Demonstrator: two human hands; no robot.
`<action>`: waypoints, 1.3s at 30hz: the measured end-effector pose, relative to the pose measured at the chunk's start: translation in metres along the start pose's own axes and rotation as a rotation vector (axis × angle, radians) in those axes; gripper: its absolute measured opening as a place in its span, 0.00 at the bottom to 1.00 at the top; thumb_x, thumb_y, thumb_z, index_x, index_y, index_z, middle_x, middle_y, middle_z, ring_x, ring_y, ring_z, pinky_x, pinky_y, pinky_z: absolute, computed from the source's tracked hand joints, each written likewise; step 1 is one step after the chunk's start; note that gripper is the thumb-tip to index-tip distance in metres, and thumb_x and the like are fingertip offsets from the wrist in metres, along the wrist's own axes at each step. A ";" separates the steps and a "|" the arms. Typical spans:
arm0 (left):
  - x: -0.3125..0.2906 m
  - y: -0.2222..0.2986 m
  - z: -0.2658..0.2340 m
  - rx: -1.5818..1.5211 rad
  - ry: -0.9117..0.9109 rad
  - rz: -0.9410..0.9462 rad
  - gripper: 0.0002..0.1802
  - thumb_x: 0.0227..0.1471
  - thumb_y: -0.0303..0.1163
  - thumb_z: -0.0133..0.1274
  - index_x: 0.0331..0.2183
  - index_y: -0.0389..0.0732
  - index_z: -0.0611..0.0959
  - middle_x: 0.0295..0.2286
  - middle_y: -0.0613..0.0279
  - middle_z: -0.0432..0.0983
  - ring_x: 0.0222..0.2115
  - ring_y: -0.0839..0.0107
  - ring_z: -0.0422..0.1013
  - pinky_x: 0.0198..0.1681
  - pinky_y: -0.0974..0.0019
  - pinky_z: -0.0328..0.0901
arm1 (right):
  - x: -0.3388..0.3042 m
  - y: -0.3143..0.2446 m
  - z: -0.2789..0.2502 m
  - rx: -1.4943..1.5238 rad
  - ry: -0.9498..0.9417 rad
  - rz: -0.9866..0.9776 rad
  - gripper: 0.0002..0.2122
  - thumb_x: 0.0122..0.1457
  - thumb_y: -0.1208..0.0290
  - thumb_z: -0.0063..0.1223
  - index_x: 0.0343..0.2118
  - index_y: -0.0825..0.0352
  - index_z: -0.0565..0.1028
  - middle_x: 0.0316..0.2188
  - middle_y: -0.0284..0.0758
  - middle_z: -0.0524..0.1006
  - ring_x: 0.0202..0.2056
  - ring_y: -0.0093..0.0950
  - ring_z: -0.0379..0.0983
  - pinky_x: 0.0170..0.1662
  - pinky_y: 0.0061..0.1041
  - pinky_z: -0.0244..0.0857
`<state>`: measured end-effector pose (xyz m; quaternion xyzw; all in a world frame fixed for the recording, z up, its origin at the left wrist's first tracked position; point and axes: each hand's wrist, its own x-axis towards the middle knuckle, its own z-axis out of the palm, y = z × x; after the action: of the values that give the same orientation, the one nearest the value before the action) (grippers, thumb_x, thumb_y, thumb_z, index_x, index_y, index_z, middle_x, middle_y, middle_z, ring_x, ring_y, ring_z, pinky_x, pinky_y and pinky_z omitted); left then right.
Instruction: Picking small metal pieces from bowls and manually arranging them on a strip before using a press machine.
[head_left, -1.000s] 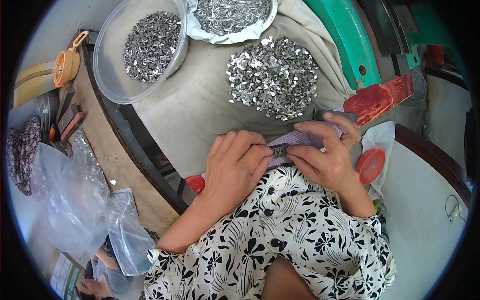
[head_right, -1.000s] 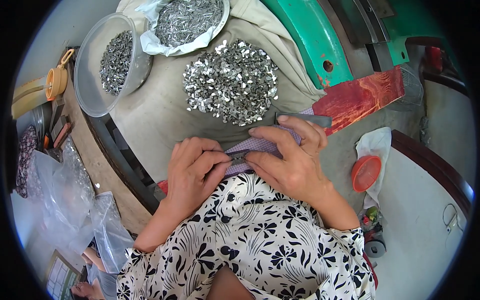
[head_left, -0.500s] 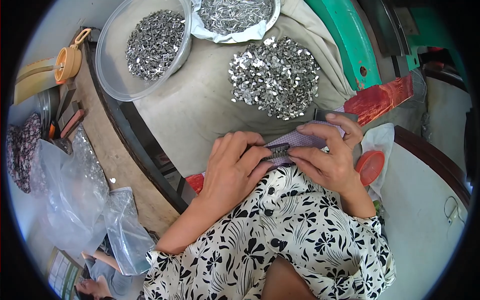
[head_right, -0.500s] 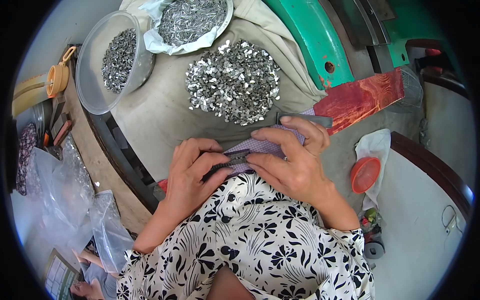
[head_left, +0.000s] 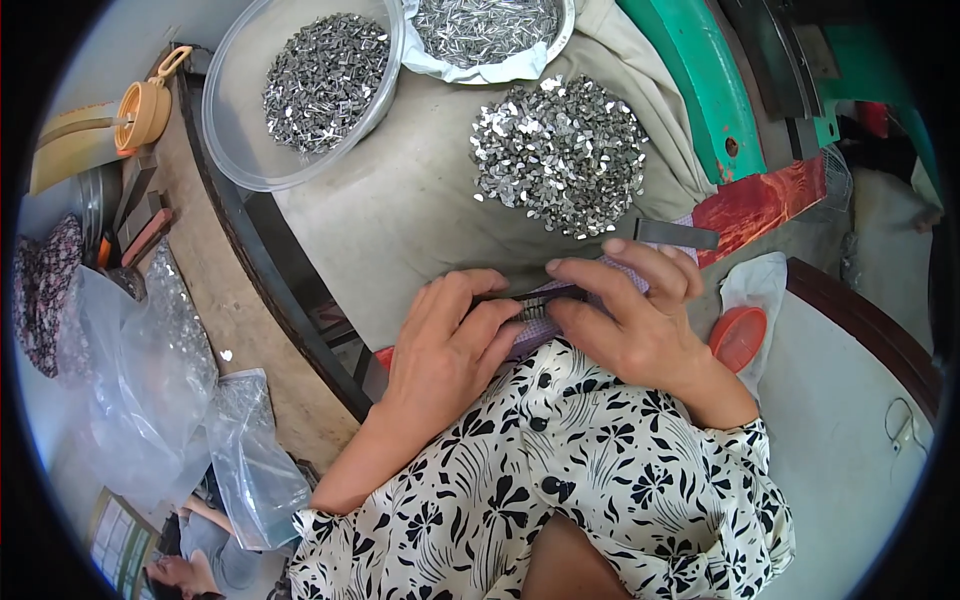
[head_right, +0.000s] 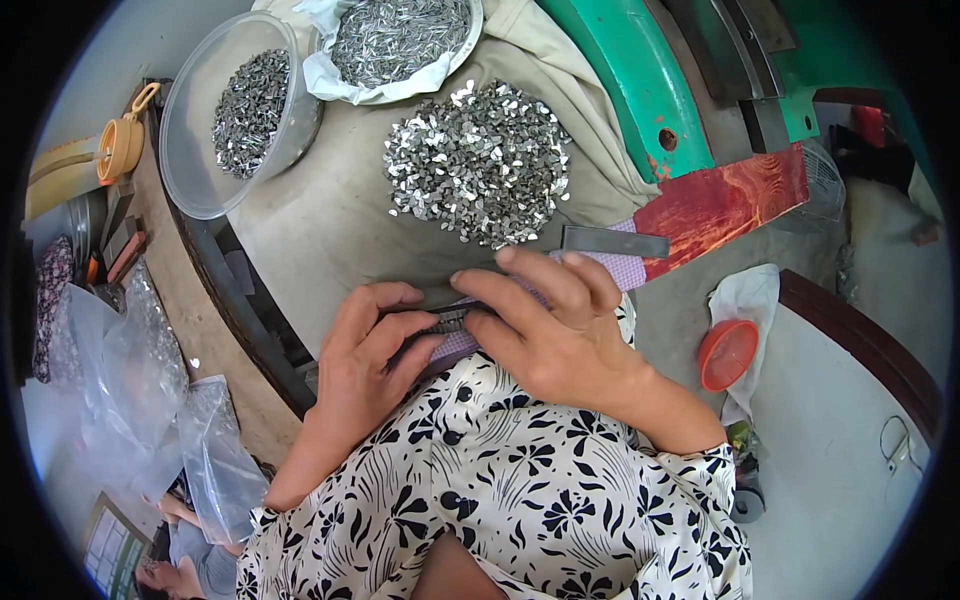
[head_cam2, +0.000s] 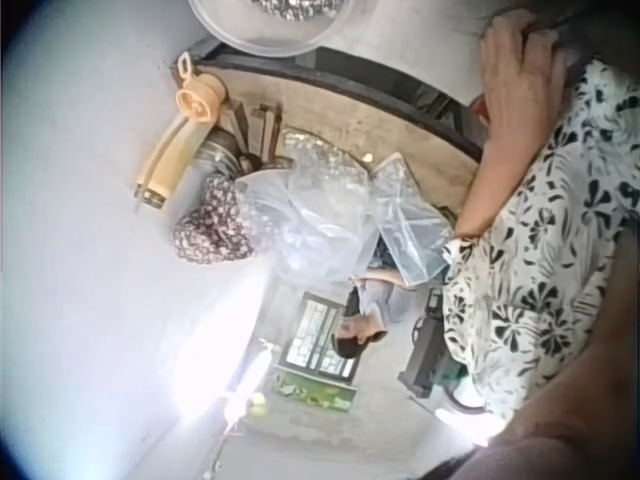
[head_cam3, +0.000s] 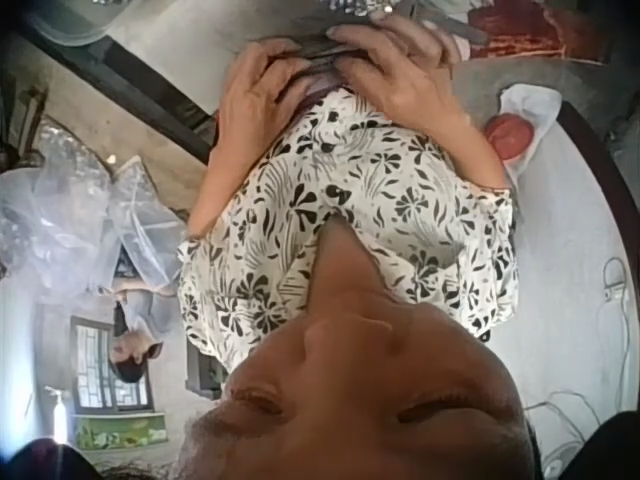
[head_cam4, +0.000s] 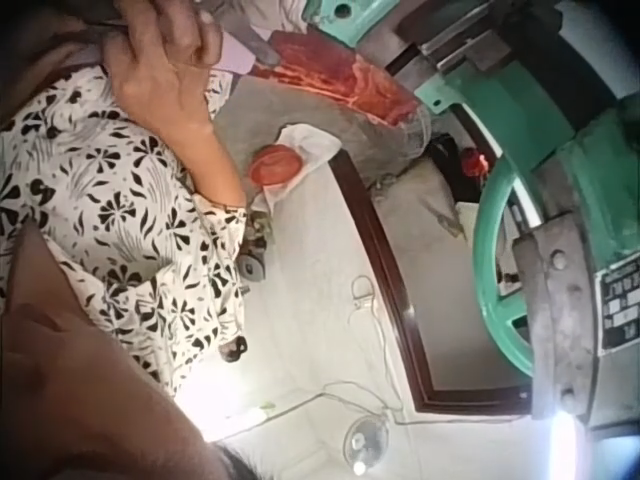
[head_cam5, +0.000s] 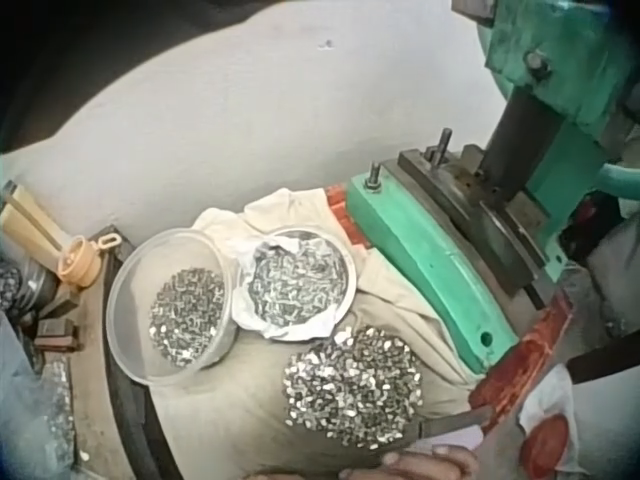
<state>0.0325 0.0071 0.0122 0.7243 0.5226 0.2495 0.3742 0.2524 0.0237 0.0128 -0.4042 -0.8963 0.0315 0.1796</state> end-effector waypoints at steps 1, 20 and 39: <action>0.001 0.000 -0.001 0.032 0.008 0.037 0.12 0.41 0.24 0.64 0.33 0.38 0.82 0.39 0.59 0.74 0.38 0.57 0.71 0.40 0.59 0.66 | 0.001 0.000 0.000 -0.060 -0.002 -0.044 0.03 0.45 0.63 0.61 0.25 0.48 0.79 0.47 0.17 0.78 0.55 0.29 0.60 0.59 0.36 0.42; -0.008 -0.006 -0.015 0.187 -0.029 0.050 0.17 0.40 0.29 0.66 0.35 0.40 0.80 0.40 0.59 0.73 0.40 0.57 0.70 0.42 0.58 0.64 | -0.013 0.010 -0.019 0.074 -0.005 0.240 0.11 0.38 0.64 0.68 0.29 0.50 0.84 0.45 0.20 0.78 0.54 0.34 0.62 0.56 0.35 0.45; -0.013 -0.014 -0.015 0.044 0.043 0.016 0.12 0.41 0.25 0.65 0.31 0.37 0.80 0.38 0.57 0.72 0.38 0.56 0.69 0.42 0.58 0.65 | -0.012 0.008 -0.022 0.085 -0.040 0.229 0.10 0.40 0.69 0.68 0.29 0.53 0.84 0.44 0.27 0.78 0.56 0.40 0.58 0.58 0.37 0.48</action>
<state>0.0093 0.0017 0.0107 0.7310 0.5299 0.2564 0.3450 0.2734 0.0183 0.0280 -0.4953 -0.8455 0.0979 0.1739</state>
